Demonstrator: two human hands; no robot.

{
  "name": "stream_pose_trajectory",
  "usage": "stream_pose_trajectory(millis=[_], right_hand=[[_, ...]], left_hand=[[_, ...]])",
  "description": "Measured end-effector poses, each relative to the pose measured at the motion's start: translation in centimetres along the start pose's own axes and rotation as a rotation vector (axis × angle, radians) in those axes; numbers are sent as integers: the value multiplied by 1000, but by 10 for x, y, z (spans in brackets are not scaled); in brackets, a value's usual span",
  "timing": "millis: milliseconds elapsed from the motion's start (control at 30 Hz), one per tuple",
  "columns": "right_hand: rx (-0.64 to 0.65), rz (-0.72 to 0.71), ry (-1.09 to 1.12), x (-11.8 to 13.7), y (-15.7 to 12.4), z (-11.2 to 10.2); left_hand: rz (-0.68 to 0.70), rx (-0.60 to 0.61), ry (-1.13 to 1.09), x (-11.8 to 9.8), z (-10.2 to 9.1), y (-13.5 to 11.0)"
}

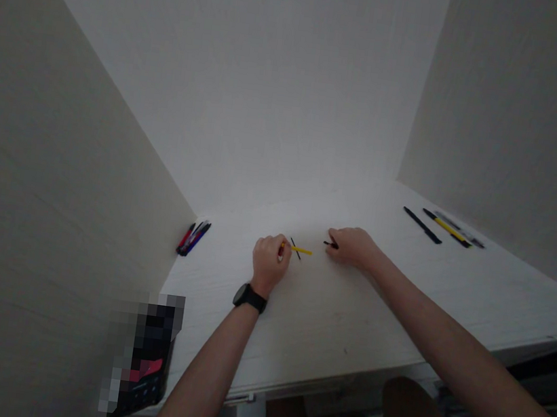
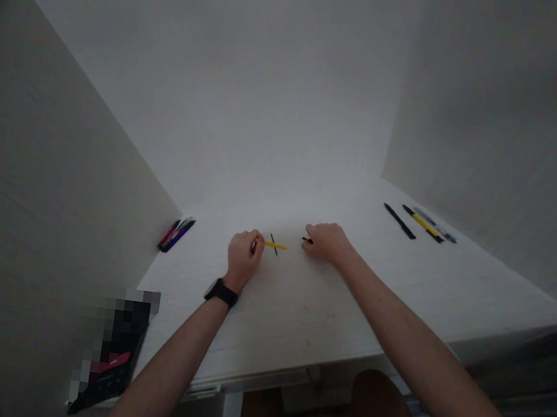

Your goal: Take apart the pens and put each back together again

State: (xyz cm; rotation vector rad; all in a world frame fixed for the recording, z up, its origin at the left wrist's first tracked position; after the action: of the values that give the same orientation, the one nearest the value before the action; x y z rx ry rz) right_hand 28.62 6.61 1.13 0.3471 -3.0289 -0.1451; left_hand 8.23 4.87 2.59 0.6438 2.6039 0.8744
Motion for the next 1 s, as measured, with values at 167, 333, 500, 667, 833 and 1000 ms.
stream_pose_trajectory(millis=[167,333,500,667,833,1000], right_hand=[[-168,-169,528,22,1,-16],[-115,-285,1141,41,4,-3],[-315,-89,963,15,8,2],[-365,2,633,2,8,2],[-351,-6,535,5,9,2],[-373,-21,528,6,6,-3]], left_hand=[[7,13,7,0,1,0],[-24,82,11,1,5,1],[-187,103,2,10,4,2],[-250,118,47,14,4,2],[-254,124,53,16,6,2],[-273,113,59,18,6,1]])
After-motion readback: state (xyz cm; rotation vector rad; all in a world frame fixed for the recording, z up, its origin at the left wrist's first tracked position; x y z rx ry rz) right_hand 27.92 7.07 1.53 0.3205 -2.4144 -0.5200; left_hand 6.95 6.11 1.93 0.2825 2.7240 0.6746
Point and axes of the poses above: each hand's wrist, its own y-axis towards the middle knuckle, its own z-axis out of the palm, x = y × z, the point moved 6 cm from there along y, towards the middle knuckle, and after that the axes turned 6 degrees about y, right-handed, at the moved point
